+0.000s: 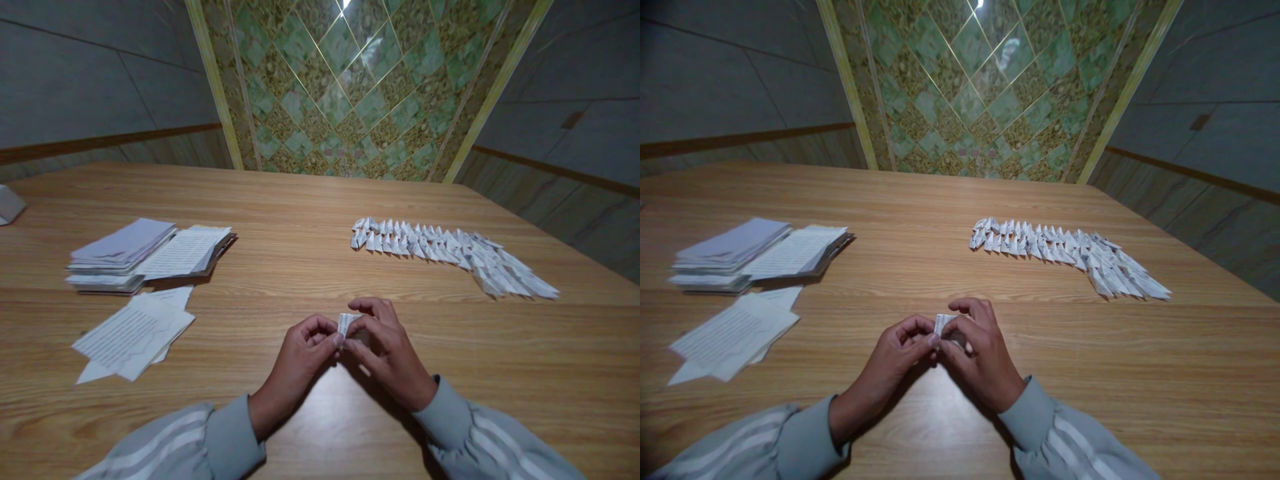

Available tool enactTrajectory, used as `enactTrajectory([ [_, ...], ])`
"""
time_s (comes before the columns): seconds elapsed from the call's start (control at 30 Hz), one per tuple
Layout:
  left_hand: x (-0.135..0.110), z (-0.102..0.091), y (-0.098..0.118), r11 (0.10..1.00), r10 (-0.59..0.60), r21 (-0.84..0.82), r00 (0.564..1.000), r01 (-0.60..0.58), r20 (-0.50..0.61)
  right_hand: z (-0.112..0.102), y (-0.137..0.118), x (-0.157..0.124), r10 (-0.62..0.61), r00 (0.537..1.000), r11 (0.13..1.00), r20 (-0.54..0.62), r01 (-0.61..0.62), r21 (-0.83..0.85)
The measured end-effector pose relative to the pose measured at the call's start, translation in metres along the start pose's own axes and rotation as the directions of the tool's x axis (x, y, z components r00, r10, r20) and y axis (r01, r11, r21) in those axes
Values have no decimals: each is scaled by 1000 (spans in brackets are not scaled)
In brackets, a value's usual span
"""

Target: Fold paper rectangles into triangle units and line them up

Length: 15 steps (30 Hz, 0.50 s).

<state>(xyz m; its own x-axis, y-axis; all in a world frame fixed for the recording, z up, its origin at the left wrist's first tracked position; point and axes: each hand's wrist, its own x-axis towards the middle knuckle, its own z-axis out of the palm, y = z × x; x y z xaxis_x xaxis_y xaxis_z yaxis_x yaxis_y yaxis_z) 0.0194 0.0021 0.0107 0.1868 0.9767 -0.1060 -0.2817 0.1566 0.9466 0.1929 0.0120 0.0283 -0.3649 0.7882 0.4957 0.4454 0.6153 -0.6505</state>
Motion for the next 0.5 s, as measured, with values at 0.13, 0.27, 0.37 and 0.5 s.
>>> enactTrajectory([
  [0.13, -2, 2, 4, 998, 36, 56, 999, -38, 32, 2, 4, 0, 72, 997, 993, -1, -71, 95],
  [0.27, 0, 2, 2, 990, 99, 98, 993, -104, 58, 6, 7, -3, 208, 978, 962, -11, -202, 185],
  [0.37, 1, 0, -1, 969, 179, 169, 983, -181, 31, 8, 8, -5, 226, 973, 951, -36, -213, 224],
  [0.5, -1, -4, 1, 866, 338, 387, 941, -316, 13, 6, 7, -3, 196, 981, 960, 10, -194, 202],
])
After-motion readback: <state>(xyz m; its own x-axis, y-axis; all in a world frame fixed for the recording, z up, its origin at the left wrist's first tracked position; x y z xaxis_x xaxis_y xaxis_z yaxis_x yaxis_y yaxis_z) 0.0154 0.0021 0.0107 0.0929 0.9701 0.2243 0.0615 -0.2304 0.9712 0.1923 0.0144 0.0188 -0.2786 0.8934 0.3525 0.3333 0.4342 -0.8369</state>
